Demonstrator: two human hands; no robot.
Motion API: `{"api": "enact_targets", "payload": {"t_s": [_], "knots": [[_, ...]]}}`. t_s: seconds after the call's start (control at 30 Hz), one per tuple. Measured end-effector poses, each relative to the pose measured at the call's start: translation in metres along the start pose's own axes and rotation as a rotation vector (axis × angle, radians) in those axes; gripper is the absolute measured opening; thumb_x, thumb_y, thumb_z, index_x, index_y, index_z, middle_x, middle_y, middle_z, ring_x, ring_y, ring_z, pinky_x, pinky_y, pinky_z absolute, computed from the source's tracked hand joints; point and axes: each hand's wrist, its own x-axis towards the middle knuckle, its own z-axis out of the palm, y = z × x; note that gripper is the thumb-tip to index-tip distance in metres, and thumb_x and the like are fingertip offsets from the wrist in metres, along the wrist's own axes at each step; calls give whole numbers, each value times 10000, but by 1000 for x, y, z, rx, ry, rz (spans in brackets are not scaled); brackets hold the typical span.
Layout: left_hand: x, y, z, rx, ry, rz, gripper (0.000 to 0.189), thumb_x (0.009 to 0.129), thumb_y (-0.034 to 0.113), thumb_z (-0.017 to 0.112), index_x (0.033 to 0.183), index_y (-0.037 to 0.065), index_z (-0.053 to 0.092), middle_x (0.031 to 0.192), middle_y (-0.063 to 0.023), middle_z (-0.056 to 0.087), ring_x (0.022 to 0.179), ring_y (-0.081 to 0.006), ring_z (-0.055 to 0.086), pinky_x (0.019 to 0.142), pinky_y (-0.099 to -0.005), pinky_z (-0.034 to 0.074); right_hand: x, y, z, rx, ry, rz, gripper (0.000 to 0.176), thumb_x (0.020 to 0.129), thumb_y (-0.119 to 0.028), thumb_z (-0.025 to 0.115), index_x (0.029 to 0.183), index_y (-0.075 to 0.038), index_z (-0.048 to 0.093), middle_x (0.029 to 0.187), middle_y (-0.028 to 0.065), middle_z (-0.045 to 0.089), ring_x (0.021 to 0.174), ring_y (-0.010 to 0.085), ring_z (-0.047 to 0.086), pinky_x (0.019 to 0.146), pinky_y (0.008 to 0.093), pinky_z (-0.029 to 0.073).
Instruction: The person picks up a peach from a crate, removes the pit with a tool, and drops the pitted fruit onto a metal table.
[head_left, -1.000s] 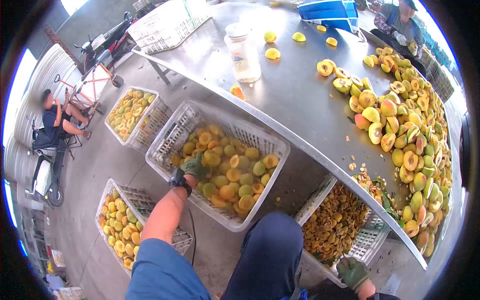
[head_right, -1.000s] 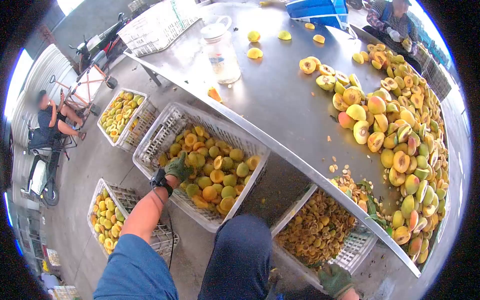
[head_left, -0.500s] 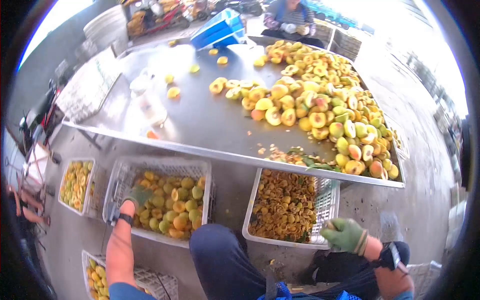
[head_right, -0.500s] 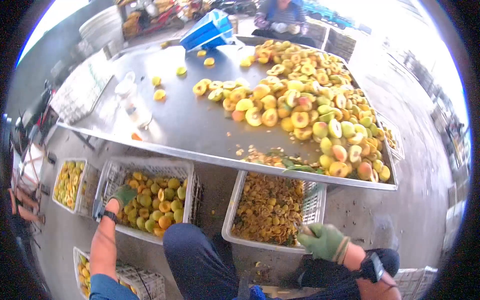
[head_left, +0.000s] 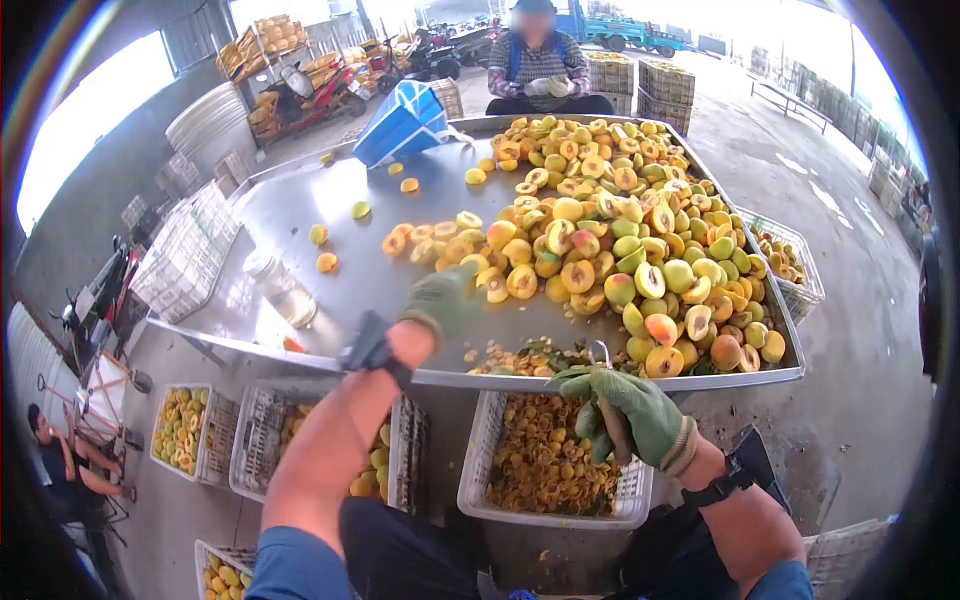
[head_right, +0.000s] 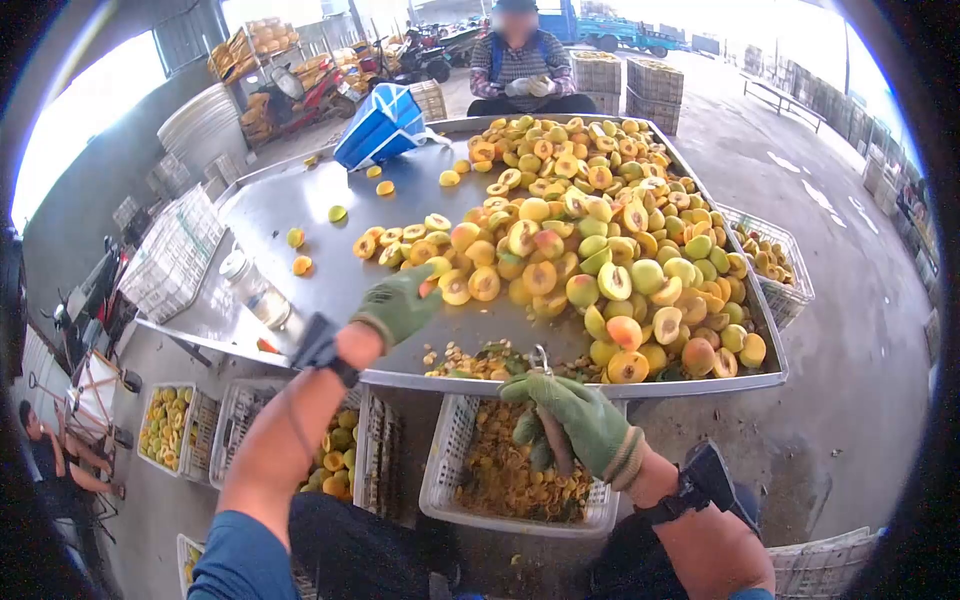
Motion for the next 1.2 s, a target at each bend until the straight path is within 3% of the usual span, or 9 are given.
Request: {"api": "enact_targets", "payload": {"t_s": [0.2,0.33,0.53,0.63,0.7,0.77,0.83,1.0,1.2], "knots": [[62,7,78,470,-136,185,626,855,402,678,1397,117,544,1273,-137,646,1225,-380,551,1153,-645,231,8,-6,-40,413,-153,212,580,1068,-509,382,1327,-35,595,711,1,582,492,122,552,440,260,488],[65,20,74,719,-212,119,554,819,442,731,1247,99,652,1164,-147,687,1150,-328,610,1097,-594,353,11,-4,-64,471,-293,127,559,1075,-490,381,1325,-32,581,700,-8,563,474,111,522,425,254,466],[21,23,27,-90,-131,-311,384,874,405,720,1040,60,681,958,-135,715,818,-317,688,733,-444,560,21,-4,-73,284,-226,58,502,1063,-465,438,1229,-37,642,730,-16,586,501,111,595,391,227,432],[-4,66,-16,-1133,-199,-736,392,910,364,714,1108,31,653,961,-111,708,800,-269,677,719,-380,560,22,-4,-64,248,-205,51,435,1047,-433,496,1133,-47,676,745,-15,619,515,109,624,371,225,421],[-29,89,-13,-837,44,-159,429,942,362,693,1191,19,628,986,-92,700,817,-219,671,716,-336,557,23,-12,-58,123,-196,89,425,1038,-438,516,1086,-49,681,744,-11,627,530,108,633,389,225,439],[-39,121,-10,-938,122,-55,450,974,347,662,1270,15,597,1018,-76,690,839,-182,667,719,-304,556,23,-18,-46,109,-203,106,385,1020,-425,570,1038,-54,672,728,-11,617,520,94,584,431,231,440],[-43,154,-6,-1458,37,-447,456,1007,321,619,1344,18,560,1056,-63,677,867,-156,664,729,-283,557,28,-11,-36,111,-185,80,361,1013,-408,597,1025,-54,669,721,-10,610,514,87,554,446,236,433],[-59,162,1,-1611,-105,-390,627,1071,556,392,1368,25,543,1136,-78,663,987,-150,655,790,-284,571,27,-7,-30,26,-81,68,407,1003,-457,614,982,-52,643,694,-2,604,519,85,546,460,244,425],[-68,139,22,-1426,-89,-242,542,1084,448,397,1369,8,535,1176,-101,656,1048,-197,657,885,-324,570,36,4,-25,-59,-41,69,412,1004,-452,607,990,-42,649,711,5,619,540,76,560,477,237,438]]}}
